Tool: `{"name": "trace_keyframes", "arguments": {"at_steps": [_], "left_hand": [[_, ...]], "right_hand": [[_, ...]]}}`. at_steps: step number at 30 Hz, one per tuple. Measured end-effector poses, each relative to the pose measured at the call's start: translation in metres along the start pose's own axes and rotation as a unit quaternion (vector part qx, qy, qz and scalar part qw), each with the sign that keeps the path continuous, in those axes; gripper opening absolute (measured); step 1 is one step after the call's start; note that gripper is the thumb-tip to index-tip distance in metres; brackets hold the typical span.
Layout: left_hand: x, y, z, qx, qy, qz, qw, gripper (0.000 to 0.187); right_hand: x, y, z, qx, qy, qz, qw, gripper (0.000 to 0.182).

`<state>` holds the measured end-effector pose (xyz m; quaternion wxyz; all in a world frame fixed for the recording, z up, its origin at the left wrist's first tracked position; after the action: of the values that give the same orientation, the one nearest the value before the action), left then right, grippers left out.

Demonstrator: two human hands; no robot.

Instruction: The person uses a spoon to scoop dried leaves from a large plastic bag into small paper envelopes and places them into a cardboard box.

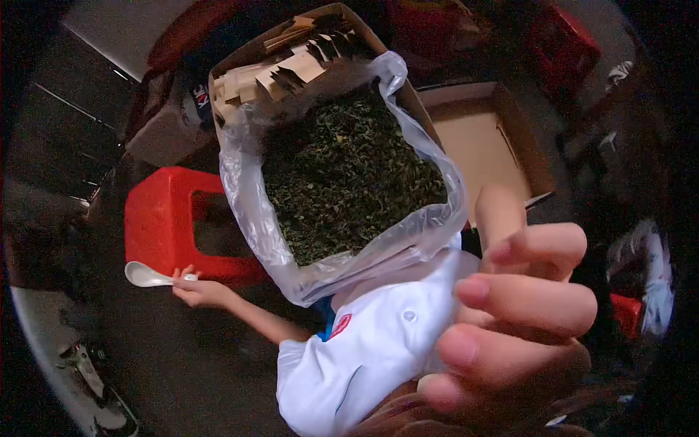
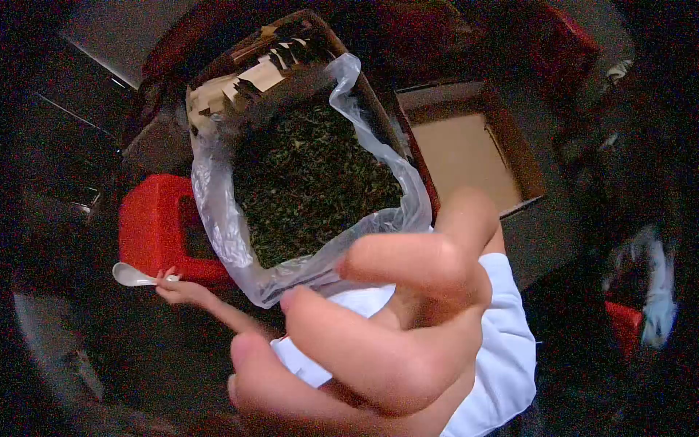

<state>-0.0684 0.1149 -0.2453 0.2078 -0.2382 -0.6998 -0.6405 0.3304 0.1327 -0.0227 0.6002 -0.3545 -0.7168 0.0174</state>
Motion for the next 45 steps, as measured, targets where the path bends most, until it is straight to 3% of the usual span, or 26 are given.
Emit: {"name": "trace_keyframes", "arguments": {"at_steps": [2, 6, 9, 13, 15, 20, 24, 27, 30, 32, 34, 37, 39, 42, 44, 45], "left_hand": [[-0.023, -0.006, 0.008, -0.01, -0.061, -0.042, 0.997, 0.042], [-0.042, -0.012, 0.028, -0.038, -0.139, -0.057, 0.988, 0.042], [-0.048, -0.005, 0.035, -0.062, -0.124, -0.091, 0.986, 0.041], [-0.05, 0.011, 0.04, -0.07, -0.096, -0.061, 0.991, 0.041], [-0.05, 0.023, 0.041, -0.065, -0.112, -0.066, 0.989, 0.042], [-0.05, 0.042, 0.044, -0.057, -0.126, -0.048, 0.989, 0.043], [-0.05, 0.047, 0.042, -0.064, -0.117, -0.049, 0.99, 0.043], [-0.051, 0.044, 0.039, -0.071, -0.116, -0.053, 0.989, 0.042], [-0.051, 0.049, 0.036, -0.072, -0.133, -0.058, 0.987, 0.04], [-0.049, 0.062, 0.031, -0.058, -0.171, -0.064, 0.981, 0.037], [-0.043, 0.072, 0.03, -0.087, -0.2, -0.048, 0.975, 0.034], [-0.042, 0.099, 0.032, -0.136, -0.252, -0.024, 0.958, 0.032], [-0.04, 0.118, 0.03, -0.147, -0.302, -0.007, 0.942, 0.029], [-0.049, 0.157, 0.039, -0.117, -0.354, 0.051, 0.927, 0.022], [-0.055, 0.177, 0.045, -0.09, -0.4, 0.095, 0.907, 0.018], [-0.059, 0.183, 0.049, -0.078, -0.422, 0.118, 0.896, 0.016]], "right_hand": [[0.007, -0.007, -0.003, -0.009, -0.035, 0.05, 0.998, 0.021], [0.0, 0.017, 0.006, -0.015, 0.014, -0.041, 0.999, 0.019], [0.0, 0.057, 0.02, -0.039, 0.002, -0.174, 0.984, 0.025], [0.053, 0.194, 0.042, -0.101, -0.145, -0.248, 0.952, 0.041], [0.072, 0.236, 0.057, -0.085, -0.237, -0.232, 0.94, 0.042], [0.088, 0.267, 0.111, -0.037, -0.428, -0.122, 0.895, 0.067], [0.092, 0.274, 0.134, -0.015, -0.432, -0.229, 0.872, 0.065], [0.094, 0.279, 0.136, -0.053, -0.408, -0.194, 0.891, 0.058], [0.104, 0.279, 0.126, 0.076, -0.386, -0.092, 0.915, 0.051], [0.112, 0.282, 0.114, 0.184, -0.334, -0.184, 0.906, 0.039], [0.109, 0.246, 0.09, 0.307, -0.259, -0.082, 0.912, 0.04], [0.096, 0.229, 0.069, 0.3, -0.206, -0.226, 0.904, 0.053], [0.075, 0.213, 0.061, 0.299, -0.226, -0.241, 0.895, 0.058], [0.045, 0.187, 0.066, 0.4, -0.18, -0.296, 0.849, 0.063], [0.029, 0.167, 0.065, 0.448, -0.18, -0.243, 0.841, 0.062], [0.024, 0.149, 0.059, 0.444, -0.212, -0.17, 0.854, 0.059]]}}
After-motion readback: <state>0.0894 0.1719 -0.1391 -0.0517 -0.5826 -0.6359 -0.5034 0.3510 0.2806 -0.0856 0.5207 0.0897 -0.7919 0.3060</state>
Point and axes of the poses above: each hand's wrist, its own x-axis towards the middle knuckle, its own z-axis out of the palm, y = z × x, the point moved 5 cm from there along x, towards the middle knuckle, and after that the axes turned 2 degrees about -y, right-handed, at the moved point
